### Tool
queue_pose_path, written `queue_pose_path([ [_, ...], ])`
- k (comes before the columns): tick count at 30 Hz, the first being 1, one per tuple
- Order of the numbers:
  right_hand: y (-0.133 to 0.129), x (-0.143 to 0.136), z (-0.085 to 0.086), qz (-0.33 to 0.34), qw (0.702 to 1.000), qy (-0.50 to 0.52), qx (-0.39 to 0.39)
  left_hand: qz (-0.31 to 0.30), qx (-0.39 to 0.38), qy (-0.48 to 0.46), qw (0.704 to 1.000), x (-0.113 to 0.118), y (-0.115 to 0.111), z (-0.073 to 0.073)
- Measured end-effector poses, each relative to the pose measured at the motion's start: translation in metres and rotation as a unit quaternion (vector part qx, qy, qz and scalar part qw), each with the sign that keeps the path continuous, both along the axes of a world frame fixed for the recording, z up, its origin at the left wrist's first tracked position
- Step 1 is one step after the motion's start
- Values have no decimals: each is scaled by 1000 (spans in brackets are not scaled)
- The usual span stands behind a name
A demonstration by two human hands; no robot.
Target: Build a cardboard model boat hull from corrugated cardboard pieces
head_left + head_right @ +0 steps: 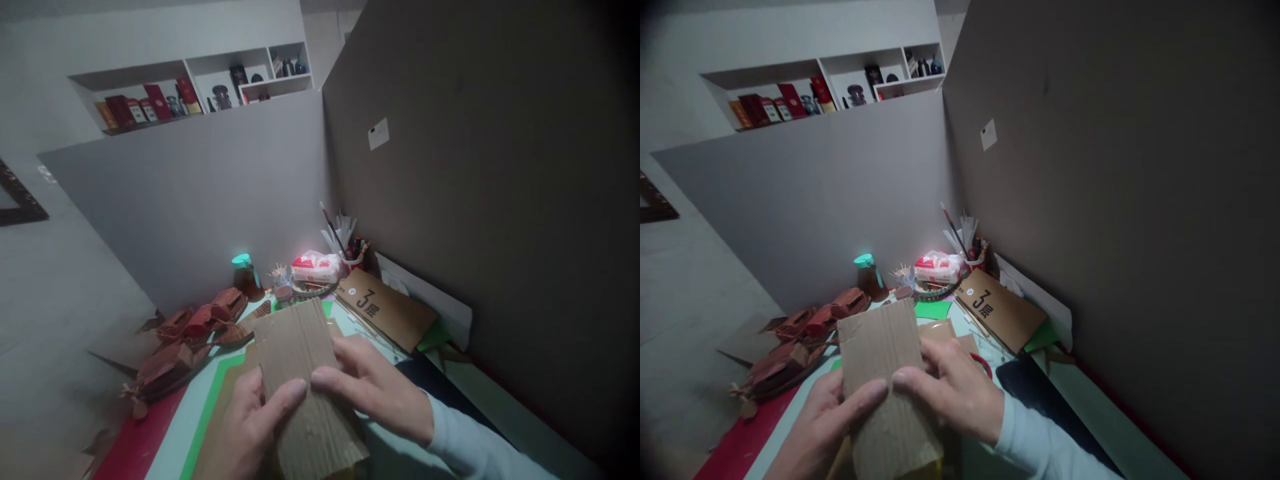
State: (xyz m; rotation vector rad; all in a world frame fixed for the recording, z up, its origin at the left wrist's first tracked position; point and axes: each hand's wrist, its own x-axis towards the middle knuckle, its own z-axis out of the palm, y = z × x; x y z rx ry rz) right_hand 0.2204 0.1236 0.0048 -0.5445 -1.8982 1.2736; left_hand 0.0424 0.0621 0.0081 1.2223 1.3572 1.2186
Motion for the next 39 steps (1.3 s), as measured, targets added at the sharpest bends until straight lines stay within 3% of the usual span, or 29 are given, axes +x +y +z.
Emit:
queue_pose_path([
  [14,12,-1,-9,27,997,27,-69,-61,-45,-98,992,-4,10,-3],
  [19,12,-6,-14,32,999,25,-20,-43,-32,-74,996,-3,10,-4],
  [25,3,0,-7,-64,989,30,130,-1,22,-30,999,-13,10,3],
  [27,1,8,-3,-114,973,55,191,17,59,-42,997,-19,10,11],
  [29,2,15,-1,-182,936,58,296,28,72,-73,994,-23,8,20],
  [32,4,18,-2,-274,823,-13,497,-14,22,-174,984,-22,2,31],
  [34,5,14,-6,-283,768,-76,570,-64,-38,-264,962,-17,-2,35],
  [36,4,10,-9,-263,752,-118,592,-85,-74,-288,951,-13,-5,36],
  [39,3,8,-9,-263,760,-113,583,-53,-60,-209,975,-12,-1,33],
])
